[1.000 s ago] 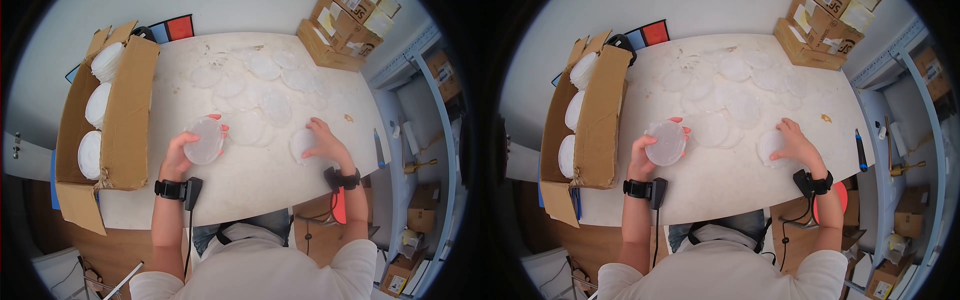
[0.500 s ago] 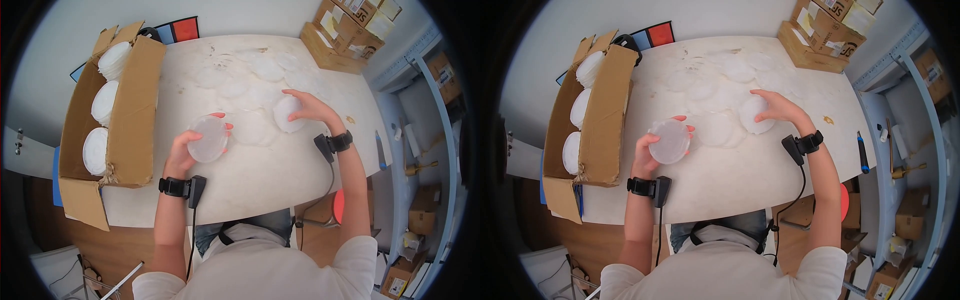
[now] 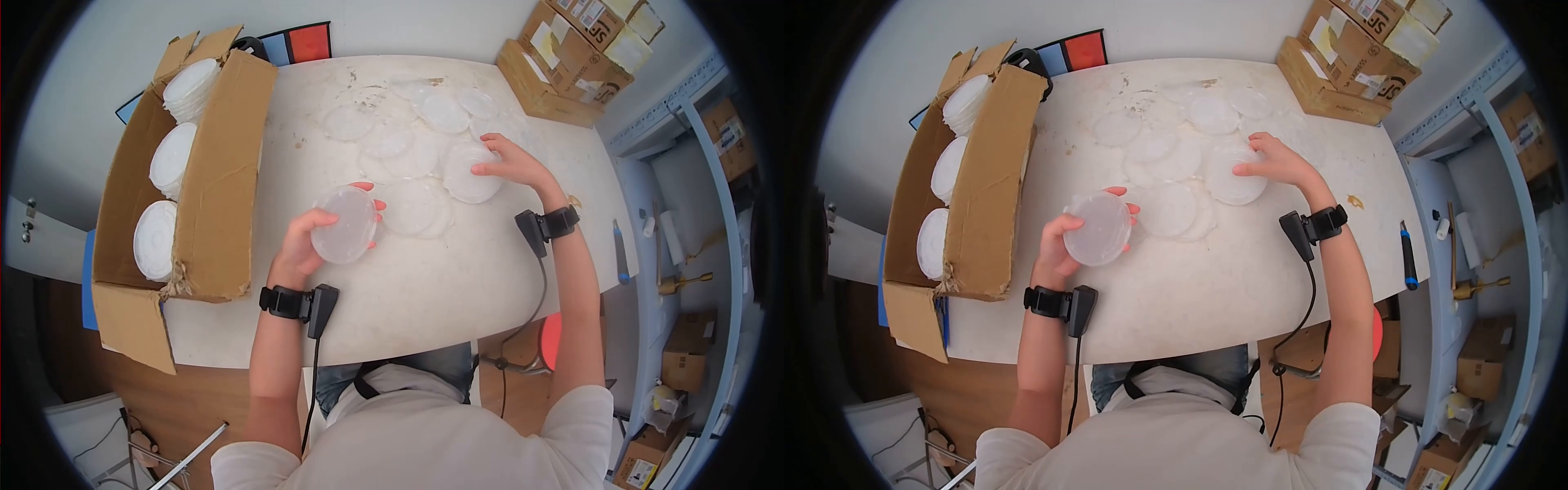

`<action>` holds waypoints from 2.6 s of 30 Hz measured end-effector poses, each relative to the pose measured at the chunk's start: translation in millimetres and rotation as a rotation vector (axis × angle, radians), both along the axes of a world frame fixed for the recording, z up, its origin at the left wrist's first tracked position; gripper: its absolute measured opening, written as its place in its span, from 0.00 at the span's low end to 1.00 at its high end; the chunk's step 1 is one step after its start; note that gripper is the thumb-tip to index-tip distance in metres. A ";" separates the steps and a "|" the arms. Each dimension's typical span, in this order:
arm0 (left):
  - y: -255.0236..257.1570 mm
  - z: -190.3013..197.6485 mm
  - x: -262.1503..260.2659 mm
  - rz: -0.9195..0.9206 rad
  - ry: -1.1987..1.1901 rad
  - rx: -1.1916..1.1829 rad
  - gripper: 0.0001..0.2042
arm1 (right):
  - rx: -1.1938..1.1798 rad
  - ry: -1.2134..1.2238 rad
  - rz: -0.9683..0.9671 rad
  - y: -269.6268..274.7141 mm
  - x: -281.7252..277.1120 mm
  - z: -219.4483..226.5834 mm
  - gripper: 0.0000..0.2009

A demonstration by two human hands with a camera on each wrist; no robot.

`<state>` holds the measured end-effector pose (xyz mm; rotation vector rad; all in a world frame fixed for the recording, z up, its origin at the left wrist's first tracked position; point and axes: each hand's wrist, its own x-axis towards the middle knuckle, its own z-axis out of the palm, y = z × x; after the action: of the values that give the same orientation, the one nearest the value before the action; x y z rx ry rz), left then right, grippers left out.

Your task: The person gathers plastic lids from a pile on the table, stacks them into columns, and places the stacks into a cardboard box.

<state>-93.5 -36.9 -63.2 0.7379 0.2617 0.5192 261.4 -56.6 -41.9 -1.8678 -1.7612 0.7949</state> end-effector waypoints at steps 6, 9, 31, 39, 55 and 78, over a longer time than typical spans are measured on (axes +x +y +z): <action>0.7 -0.7 1.4 0.031 0.058 0.002 0.37 | -0.148 -0.027 -0.014 0.3 -9.1 -3.2 0.17; 0.6 0.0 1.8 0.033 0.056 -0.008 0.37 | -0.124 0.131 -0.028 -9.8 -10.5 -2.8 0.15; -6.4 -0.5 -0.7 -0.050 0.163 -0.113 0.24 | -0.071 0.269 0.174 -33.4 -101.9 -4.3 0.31; -12.4 13.9 5.7 -0.072 0.064 0.122 0.32 | -0.149 0.798 0.081 -69.5 -55.5 13.2 0.24; -16.2 5.6 6.5 -0.112 0.308 0.023 0.25 | -0.260 0.416 -0.108 -54.1 -86.6 -3.2 0.20; -8.5 2.3 6.4 -0.010 0.158 -0.018 0.26 | -0.177 0.671 -0.265 -11.0 -71.5 7.0 0.23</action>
<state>-87.1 -45.4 -60.9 0.7638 0.4089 0.4495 189.9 -67.6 -34.9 -1.6177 -1.0346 1.3084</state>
